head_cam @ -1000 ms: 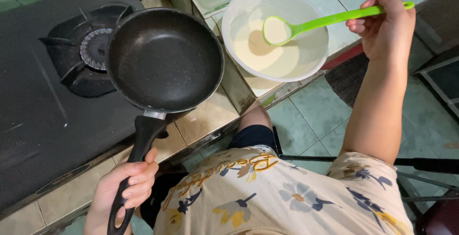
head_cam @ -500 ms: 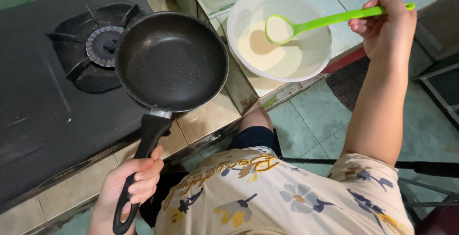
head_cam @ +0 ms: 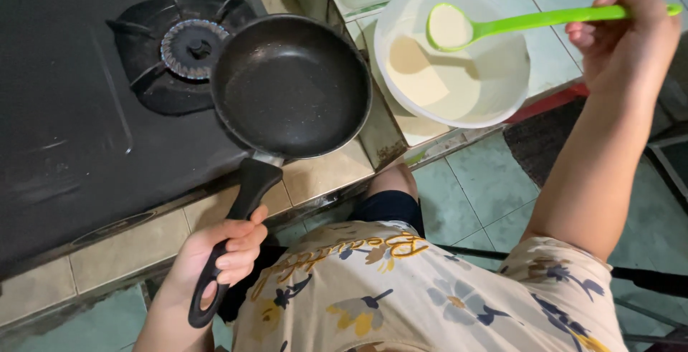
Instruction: Pouring crepe batter into a pan and organizing cooked crepes on a tray.
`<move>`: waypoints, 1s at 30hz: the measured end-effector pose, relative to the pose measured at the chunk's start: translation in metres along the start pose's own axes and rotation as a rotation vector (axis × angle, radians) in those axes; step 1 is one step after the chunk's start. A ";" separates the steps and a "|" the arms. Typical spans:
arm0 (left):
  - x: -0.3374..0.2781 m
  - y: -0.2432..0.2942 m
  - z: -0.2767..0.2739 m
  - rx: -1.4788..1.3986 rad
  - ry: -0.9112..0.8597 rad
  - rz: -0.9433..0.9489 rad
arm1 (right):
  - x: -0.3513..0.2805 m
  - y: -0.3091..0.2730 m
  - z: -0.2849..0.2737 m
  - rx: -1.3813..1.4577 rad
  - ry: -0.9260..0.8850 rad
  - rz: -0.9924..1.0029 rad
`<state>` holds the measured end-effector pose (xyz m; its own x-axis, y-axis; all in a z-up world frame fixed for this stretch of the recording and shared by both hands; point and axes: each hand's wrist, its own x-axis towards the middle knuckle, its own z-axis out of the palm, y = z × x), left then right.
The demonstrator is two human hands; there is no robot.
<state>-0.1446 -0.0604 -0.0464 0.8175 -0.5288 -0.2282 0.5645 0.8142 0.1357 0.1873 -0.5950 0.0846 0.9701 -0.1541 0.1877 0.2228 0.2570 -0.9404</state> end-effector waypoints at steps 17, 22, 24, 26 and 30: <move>0.002 -0.009 0.025 0.037 0.052 -0.001 | -0.035 0.015 0.155 -0.080 -0.517 0.149; -0.001 -0.010 0.030 0.028 0.066 -0.001 | -0.077 0.012 0.198 -0.225 -0.589 0.149; -0.002 -0.011 0.033 -0.002 0.066 -0.006 | -0.089 0.009 0.208 -0.373 -0.627 0.066; -0.002 -0.011 0.035 -0.023 0.061 -0.012 | -0.097 0.005 0.213 -0.425 -0.674 0.039; -0.003 -0.012 0.039 -0.058 0.070 -0.033 | -0.115 -0.003 0.222 -0.571 -0.762 -0.069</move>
<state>-0.1487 -0.0779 -0.0096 0.7876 -0.5392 -0.2983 0.5817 0.8103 0.0710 0.0969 -0.3663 0.1288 0.8035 0.5633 0.1926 0.3966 -0.2652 -0.8788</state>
